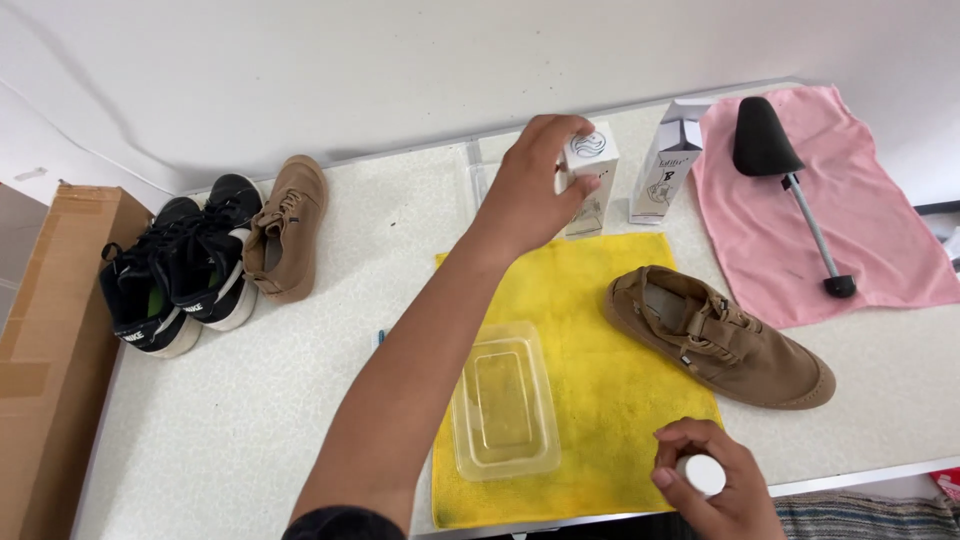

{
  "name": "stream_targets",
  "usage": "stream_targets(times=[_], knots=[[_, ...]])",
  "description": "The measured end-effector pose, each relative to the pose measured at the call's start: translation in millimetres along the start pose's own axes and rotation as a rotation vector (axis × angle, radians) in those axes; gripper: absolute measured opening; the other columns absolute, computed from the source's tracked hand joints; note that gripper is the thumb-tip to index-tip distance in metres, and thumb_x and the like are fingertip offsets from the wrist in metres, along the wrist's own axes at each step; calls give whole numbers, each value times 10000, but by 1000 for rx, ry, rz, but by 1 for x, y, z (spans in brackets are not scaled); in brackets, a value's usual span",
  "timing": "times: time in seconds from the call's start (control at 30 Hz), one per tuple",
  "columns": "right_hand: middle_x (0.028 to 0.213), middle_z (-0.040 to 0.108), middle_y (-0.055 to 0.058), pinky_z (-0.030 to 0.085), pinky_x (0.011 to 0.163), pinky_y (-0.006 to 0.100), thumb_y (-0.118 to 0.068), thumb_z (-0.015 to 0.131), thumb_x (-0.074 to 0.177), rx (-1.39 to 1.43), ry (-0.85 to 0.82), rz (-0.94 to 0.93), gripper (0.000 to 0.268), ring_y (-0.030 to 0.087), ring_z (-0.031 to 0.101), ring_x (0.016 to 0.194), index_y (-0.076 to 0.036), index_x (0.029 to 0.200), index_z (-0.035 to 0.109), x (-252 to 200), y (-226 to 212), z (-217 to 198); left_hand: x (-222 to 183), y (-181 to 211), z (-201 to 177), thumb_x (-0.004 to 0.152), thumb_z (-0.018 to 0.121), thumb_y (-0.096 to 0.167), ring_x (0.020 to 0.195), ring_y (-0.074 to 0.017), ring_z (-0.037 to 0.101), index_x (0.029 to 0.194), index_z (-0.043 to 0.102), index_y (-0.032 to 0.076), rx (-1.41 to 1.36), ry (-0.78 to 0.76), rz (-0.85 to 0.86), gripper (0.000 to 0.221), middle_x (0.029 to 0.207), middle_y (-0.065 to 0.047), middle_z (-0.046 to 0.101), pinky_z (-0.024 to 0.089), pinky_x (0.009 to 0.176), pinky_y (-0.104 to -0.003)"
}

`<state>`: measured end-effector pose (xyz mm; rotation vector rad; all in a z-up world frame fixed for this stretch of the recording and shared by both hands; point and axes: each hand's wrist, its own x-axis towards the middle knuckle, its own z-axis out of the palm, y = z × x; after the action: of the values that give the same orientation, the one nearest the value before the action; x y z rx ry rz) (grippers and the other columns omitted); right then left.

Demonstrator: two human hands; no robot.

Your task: Preparing a workspace for shoe cleaning by unboxing supplies, laying out a towel, and pouring cleaning solution into a tray.

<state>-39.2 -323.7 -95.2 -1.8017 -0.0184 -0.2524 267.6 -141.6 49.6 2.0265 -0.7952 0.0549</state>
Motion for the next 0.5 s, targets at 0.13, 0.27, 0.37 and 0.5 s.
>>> stream_targets(times=[0.13, 0.27, 0.37, 0.5], knots=[[730, 747, 13, 556, 632, 259, -135, 781, 793, -114, 92, 16, 260, 101, 675, 647, -78, 1040, 723, 18, -23, -24, 68, -67, 61, 910, 686, 80, 1101, -218, 633, 1257, 530, 161, 92, -20, 2, 389, 1375, -20, 590, 498, 910, -360], [714, 716, 26, 551, 628, 243, -132, 777, 794, -39, 127, -24, 277, 100, 675, 610, -69, 1056, 715, 13, -12, -32, 96, -97, 86, 931, 654, 46, 1141, -224, 624, 1201, 520, 142, 90, -52, -10, 316, 1363, -31, 571, 498, 904, -363], [670, 718, 64, 524, 469, 232, -100, 803, 777, 145, 52, -7, 299, 97, 644, 498, -30, 1057, 725, -2, 29, -33, 102, -99, 89, 937, 638, 58, 927, -208, 652, 1142, 507, 156, 91, -89, -58, 262, 1322, -2, 573, 495, 799, -370], [683, 756, 133, 558, 532, 273, -49, 894, 718, 215, -17, 164, 346, 163, 700, 532, 10, 1041, 787, -28, 78, -29, 101, -80, 81, 838, 736, 134, 1230, -232, 544, 1056, 554, 193, 131, -147, -7, 290, 1310, 30, 586, 487, 887, -371]])
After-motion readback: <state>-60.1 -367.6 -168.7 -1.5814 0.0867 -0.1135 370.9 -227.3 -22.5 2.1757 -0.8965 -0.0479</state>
